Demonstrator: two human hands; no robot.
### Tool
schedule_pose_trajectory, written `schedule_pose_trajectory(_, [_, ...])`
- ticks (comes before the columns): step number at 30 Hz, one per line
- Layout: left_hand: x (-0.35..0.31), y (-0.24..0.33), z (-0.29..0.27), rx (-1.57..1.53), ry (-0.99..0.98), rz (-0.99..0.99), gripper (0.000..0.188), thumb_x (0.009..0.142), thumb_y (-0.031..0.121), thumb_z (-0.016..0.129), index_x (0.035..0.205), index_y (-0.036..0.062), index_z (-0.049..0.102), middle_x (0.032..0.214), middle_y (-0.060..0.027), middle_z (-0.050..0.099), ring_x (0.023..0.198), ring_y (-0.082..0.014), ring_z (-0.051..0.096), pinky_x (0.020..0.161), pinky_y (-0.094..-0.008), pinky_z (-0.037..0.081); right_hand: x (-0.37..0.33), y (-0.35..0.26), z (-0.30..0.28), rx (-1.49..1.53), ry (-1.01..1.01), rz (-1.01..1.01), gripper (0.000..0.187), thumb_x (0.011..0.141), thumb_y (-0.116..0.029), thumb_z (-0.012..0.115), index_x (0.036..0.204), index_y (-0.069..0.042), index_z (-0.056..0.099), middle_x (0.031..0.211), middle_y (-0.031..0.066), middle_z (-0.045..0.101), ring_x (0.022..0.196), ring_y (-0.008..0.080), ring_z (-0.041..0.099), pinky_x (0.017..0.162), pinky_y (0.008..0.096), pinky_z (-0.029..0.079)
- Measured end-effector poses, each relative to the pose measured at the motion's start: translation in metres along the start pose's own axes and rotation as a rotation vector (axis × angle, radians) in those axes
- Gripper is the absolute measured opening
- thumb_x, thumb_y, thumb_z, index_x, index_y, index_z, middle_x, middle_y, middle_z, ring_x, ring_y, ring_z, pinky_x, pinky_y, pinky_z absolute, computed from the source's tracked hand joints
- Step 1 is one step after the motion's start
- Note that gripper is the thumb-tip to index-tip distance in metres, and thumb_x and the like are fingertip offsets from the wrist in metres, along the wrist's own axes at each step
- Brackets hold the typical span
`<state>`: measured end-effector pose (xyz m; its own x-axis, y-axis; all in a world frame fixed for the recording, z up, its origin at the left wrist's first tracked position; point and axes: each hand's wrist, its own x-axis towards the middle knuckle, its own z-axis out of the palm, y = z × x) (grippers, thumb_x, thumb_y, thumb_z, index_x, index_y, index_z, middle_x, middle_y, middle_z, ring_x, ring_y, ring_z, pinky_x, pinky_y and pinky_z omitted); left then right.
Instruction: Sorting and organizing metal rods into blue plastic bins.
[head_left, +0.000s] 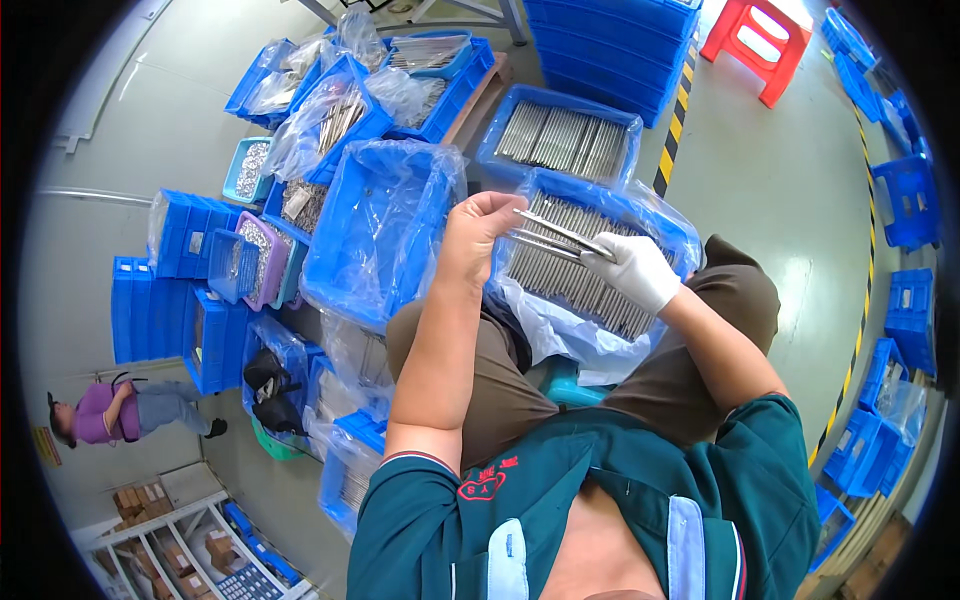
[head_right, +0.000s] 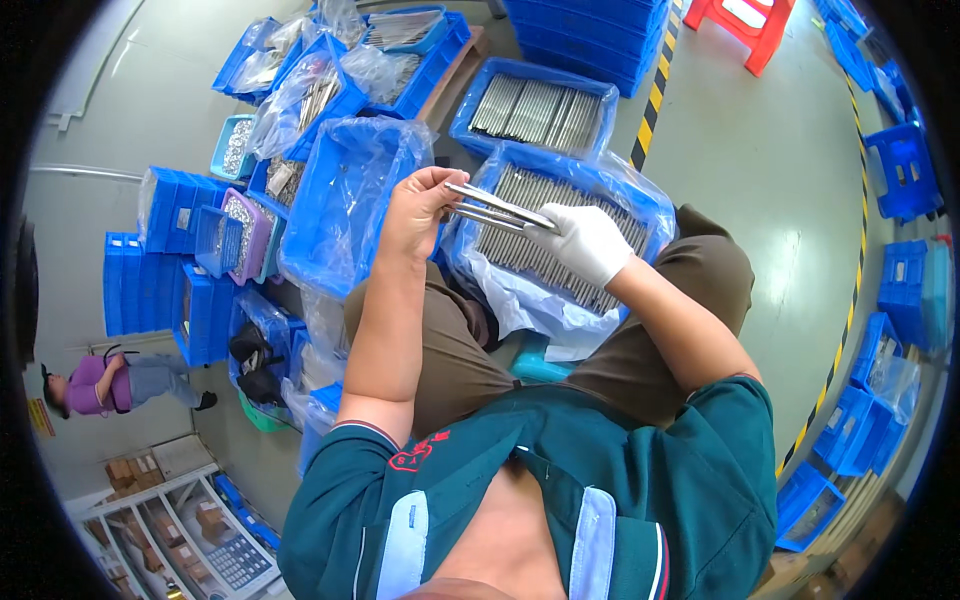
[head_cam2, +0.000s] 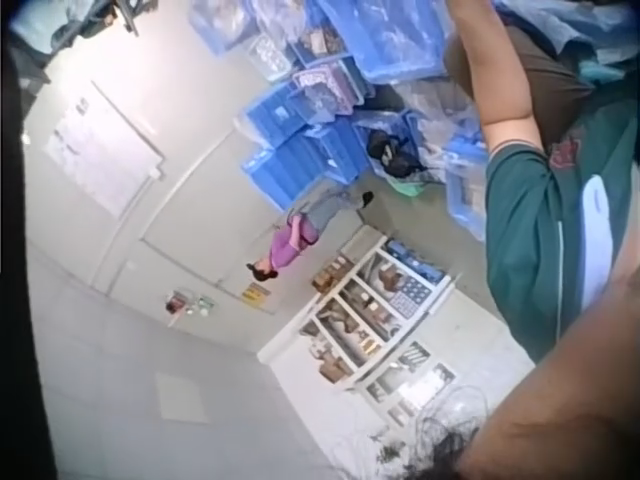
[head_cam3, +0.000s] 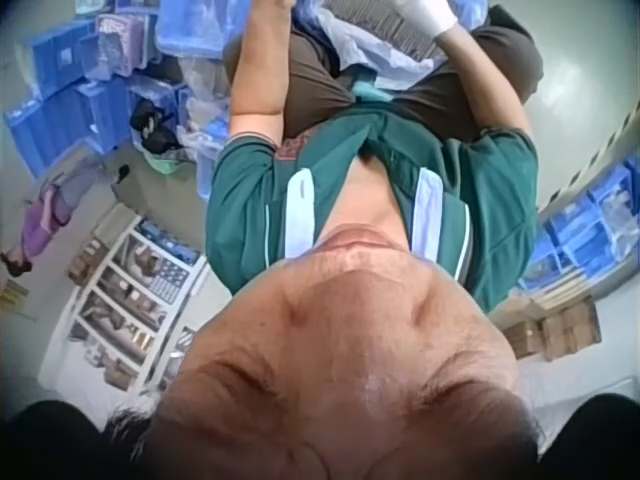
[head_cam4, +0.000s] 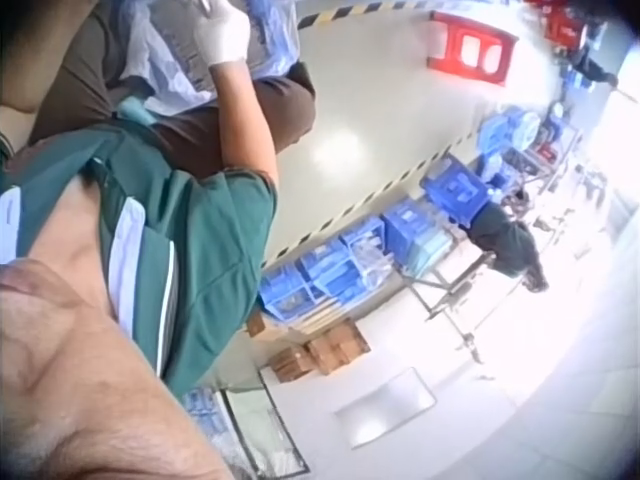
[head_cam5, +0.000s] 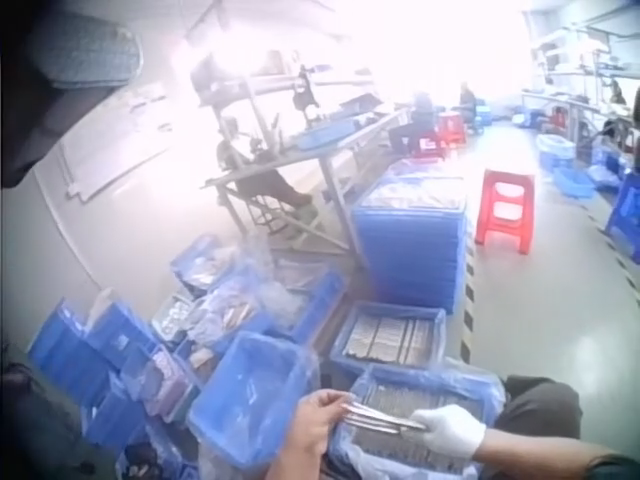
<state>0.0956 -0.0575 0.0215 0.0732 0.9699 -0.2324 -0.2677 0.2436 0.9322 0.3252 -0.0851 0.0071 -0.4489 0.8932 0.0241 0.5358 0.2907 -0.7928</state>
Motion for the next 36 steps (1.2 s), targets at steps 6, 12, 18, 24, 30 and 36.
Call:
schedule_pose_trajectory(6, [-0.003, -0.010, 0.010, 0.104, -0.066, 0.017, 0.015, 0.078, 0.004, 0.068, 0.090, -0.0004, 0.063, 0.080, -0.0035, 0.065, 0.072, -0.0080, 0.059, 0.069, -0.0209, 0.046, 0.000, 0.001, 0.000, -0.030, 0.022, -0.009, 0.020, 0.084, -0.026, 0.060, 0.080, -0.007, 0.060, 0.066, 0.0165, 0.057, 0.062, 0.0335, 0.058, 0.057, 0.0378, 0.045])
schedule_pose_trajectory(12, [-0.001, -0.002, 0.008, 0.196, -0.046, 0.008, 0.012, 0.077, 0.005, 0.068, 0.087, 0.0002, 0.064, 0.078, -0.0028, 0.064, 0.071, -0.0077, 0.058, 0.069, -0.0214, 0.045, 0.001, 0.002, 0.001, 0.009, -0.006, 0.019, 0.020, 0.084, -0.026, 0.060, 0.083, -0.007, 0.061, 0.064, 0.0145, 0.056, 0.058, 0.0299, 0.057, 0.055, 0.0360, 0.045])
schedule_pose_trajectory(18, [-0.001, 0.021, -0.011, 0.113, 0.134, 0.218, 0.012, 0.079, 0.007, 0.068, 0.088, 0.0002, 0.065, 0.079, -0.0029, 0.064, 0.070, -0.0079, 0.057, 0.067, -0.0204, 0.045, -0.002, 0.004, 0.001, 0.640, -0.263, 0.406, 0.031, 0.089, -0.035, 0.056, 0.080, -0.005, 0.059, 0.058, -0.0016, 0.049, 0.049, 0.0068, 0.044, 0.047, 0.0232, 0.036])
schedule_pose_trajectory(24, [-0.007, 0.023, 0.003, 0.019, -0.003, 0.131, 0.011, 0.078, 0.007, 0.069, 0.087, 0.0014, 0.065, 0.079, -0.0017, 0.064, 0.070, -0.0071, 0.057, 0.068, -0.0195, 0.045, -0.001, -0.002, 0.000, 0.606, -0.369, 0.411, 0.044, 0.087, -0.050, 0.053, 0.077, -0.007, 0.058, 0.056, 0.0003, 0.050, 0.047, 0.0084, 0.045, 0.045, 0.0225, 0.036])
schedule_pose_trajectory(30, [-0.008, 0.020, 0.002, 0.013, -0.058, 0.092, 0.012, 0.077, 0.007, 0.071, 0.085, 0.0012, 0.065, 0.078, -0.0018, 0.064, 0.069, -0.0065, 0.056, 0.068, -0.0191, 0.044, -0.001, -0.005, -0.003, 0.607, -0.402, 0.466, 0.048, 0.086, -0.053, 0.052, 0.075, -0.006, 0.058, 0.055, 0.0008, 0.050, 0.048, 0.0092, 0.046, 0.046, 0.0240, 0.037])
schedule_pose_trajectory(36, [-0.009, 0.021, -0.002, 0.194, -0.093, 0.104, 0.011, 0.076, 0.004, 0.070, 0.085, 0.0008, 0.065, 0.077, -0.0016, 0.064, 0.070, -0.0060, 0.055, 0.067, -0.0191, 0.044, -0.001, 0.003, 0.000, 0.374, -0.326, 0.349, 0.052, 0.087, -0.053, 0.050, 0.074, -0.003, 0.058, 0.055, 0.0023, 0.050, 0.049, 0.0109, 0.049, 0.048, 0.0274, 0.039])
